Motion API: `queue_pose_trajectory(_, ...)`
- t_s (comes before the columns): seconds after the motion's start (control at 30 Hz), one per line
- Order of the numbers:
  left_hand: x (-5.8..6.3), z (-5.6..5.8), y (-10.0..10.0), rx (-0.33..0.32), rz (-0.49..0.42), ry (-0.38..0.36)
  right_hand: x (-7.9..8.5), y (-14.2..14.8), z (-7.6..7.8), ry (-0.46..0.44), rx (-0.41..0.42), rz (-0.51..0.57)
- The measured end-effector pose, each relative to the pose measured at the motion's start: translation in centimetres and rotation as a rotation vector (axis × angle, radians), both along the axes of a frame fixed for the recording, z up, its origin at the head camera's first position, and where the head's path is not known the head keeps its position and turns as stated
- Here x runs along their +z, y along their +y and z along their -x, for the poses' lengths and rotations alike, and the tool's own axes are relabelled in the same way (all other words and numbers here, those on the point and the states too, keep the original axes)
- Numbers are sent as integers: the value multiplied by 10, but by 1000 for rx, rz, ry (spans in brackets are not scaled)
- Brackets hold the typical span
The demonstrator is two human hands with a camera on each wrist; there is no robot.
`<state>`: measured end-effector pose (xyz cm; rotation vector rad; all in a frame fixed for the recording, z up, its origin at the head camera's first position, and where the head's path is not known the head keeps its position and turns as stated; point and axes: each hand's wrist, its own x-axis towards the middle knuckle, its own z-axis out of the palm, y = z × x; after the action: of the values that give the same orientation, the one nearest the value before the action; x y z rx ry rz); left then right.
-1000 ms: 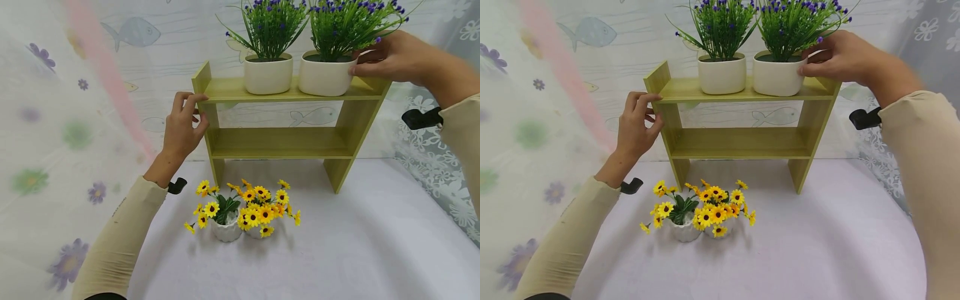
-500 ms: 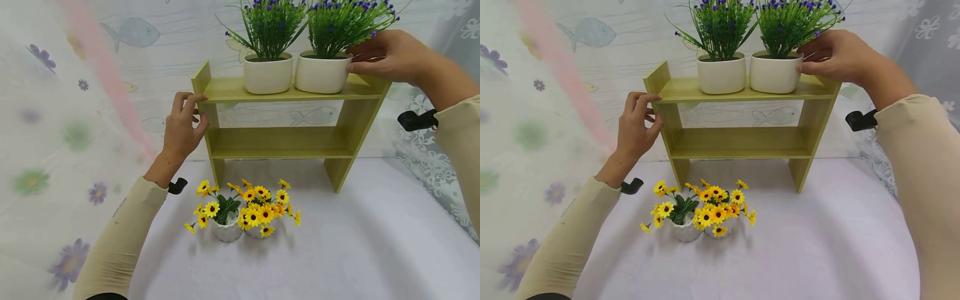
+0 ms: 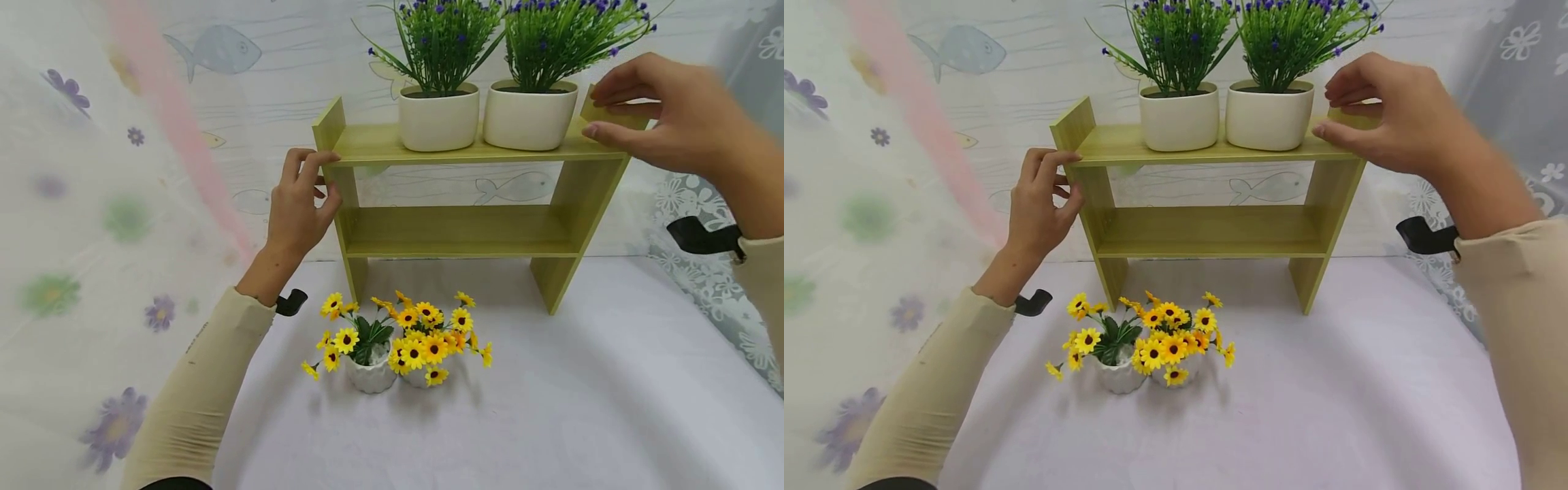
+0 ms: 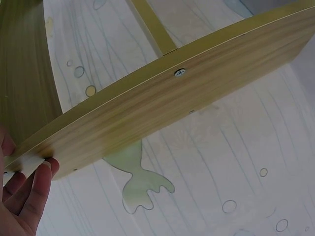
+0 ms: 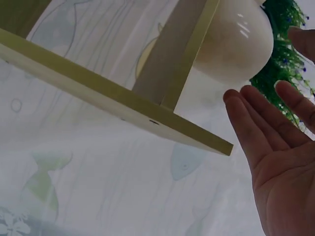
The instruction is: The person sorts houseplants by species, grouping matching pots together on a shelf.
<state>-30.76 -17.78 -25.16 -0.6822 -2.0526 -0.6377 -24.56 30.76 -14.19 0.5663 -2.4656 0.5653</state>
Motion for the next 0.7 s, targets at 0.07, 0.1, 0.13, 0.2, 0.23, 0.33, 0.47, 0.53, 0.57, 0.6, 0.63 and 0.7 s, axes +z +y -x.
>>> queue_pose_trajectory(0.07, 0, 0, 0, -3, -2, 4, -9, -3, -8, 57, 35, 9)
queue_pose_trajectory(0.1, 0, 1, 0, -5, -3, 6, -15, -4, -13, 78, 49, 15)
queue_pose_trajectory(0.13, 0, 1, 0, -7, -4, 8, -21, -6, -17, 103, 62, 13)
queue_pose_trajectory(0.2, 0, 2, -1, -9, -6, 13, -35, -8, -24, 152, 118, 22)
queue_pose_trajectory(0.23, 0, 2, 0, -9, -7, 17, -42, -8, -26, 177, 155, 28)
queue_pose_trajectory(0.33, 1, 2, 1, -13, -10, 16, -64, -7, -30, 215, 300, 69)
queue_pose_trajectory(0.47, 0, 2, 2, -13, -11, 4, -100, -6, -33, 190, 455, 155)
queue_pose_trajectory(0.53, 0, 1, 2, -11, -12, 3, -120, -8, -33, 165, 494, 193)
queue_pose_trajectory(0.57, 0, 1, 2, -10, -14, 4, -130, -9, -32, 147, 501, 207)
queue_pose_trajectory(0.6, 0, 1, 2, -9, -15, 5, -140, -11, -31, 129, 512, 221)
queue_pose_trajectory(0.63, 0, 1, 2, -9, -17, 7, -150, -13, -29, 109, 518, 233)
queue_pose_trajectory(0.7, 0, 1, 2, -13, -19, 9, -169, -17, -26, 68, 529, 245)
